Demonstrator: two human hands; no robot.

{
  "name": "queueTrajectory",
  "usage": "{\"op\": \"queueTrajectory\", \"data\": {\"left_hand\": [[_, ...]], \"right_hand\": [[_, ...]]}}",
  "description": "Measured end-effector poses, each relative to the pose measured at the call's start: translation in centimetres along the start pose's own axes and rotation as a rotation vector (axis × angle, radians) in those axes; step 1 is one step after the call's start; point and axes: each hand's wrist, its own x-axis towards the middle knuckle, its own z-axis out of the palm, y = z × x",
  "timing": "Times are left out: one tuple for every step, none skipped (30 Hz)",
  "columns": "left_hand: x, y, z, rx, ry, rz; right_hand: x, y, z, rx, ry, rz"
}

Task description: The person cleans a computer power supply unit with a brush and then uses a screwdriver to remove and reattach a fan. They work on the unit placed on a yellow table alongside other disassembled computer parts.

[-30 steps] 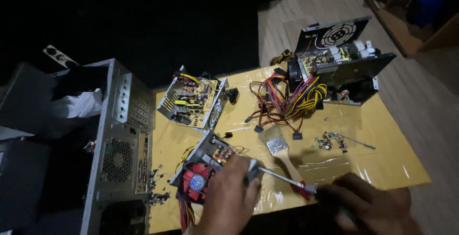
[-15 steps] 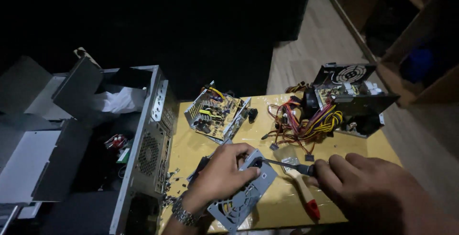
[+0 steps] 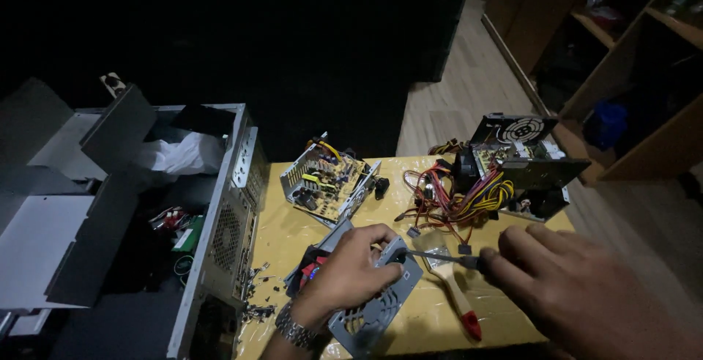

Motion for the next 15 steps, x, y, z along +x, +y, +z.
{"op": "queueTrajectory", "data": {"left_hand": [[0.1, -0.1, 0.0, -0.015, -0.001, 0.015], [0.2, -0.2, 0.1, -0.03, -0.003, 0.029], [0.3, -0.3, 0.2, -0.028, -0.006, 0.031], [0.3, -0.4, 0.2, -0.061, -0.009, 0.041], [0.4, -0.6, 0.3, -0.098, -0.011, 0.049], [0.4, -0.4, 0.4, -0.099, -0.012, 0.049], [0.3, -0.4, 0.4, -0.069, -0.016, 0.031], [0.3, -0.3, 0.4, -0.04, -0.02, 0.013], [0.3, -0.4, 0.5, -0.04, -0.02, 0.013], [0.3, -0.5, 0.7, -0.05, -0.018, 0.028], [0.3, -0.6, 0.8, -0.057, -0.017, 0.044], [0.4, -0.4, 0.7, -0.054, -0.019, 0.045], [0.3, -0.2, 0.8, -0.056, -0.024, 0.015], [0.3, -0.1, 0.8, -0.058, -0.03, -0.015], [0.4, -0.2, 0.9, -0.059, -0.031, -0.017]], "right_hand": [[0.2, -0.1, 0.5, 0.023, 0.052, 0.009], [0.5, -0.1, 1.1, 0.046, 0.103, 0.018], [0.5, -0.3, 0.7, 0.047, 0.103, 0.022], [0.4, -0.5, 0.4, 0.098, -0.026, 0.096], [0.5, -0.7, 0.0, 0.147, -0.156, 0.168], [0.4, -0.2, 0.8, 0.147, -0.158, 0.169], [0.5, 0.2, 1.6, 0.092, -0.05, 0.073], [0.5, 0.7, 2.4, 0.037, 0.057, -0.022], [0.6, 0.6, 2.7, 0.038, 0.057, -0.023], [0.7, 0.5, 3.0, 0.094, 0.056, -0.01], [0.8, 0.5, 3.3, 0.152, 0.056, 0.006], [0.7, 0.2, 2.8, 0.154, 0.057, 0.008], [0.7, 0.0, 2.2, 0.151, -0.037, 0.073], [0.6, -0.2, 1.7, 0.147, -0.131, 0.138], [0.5, 0.0, 2.2, 0.148, -0.133, 0.136]]}}
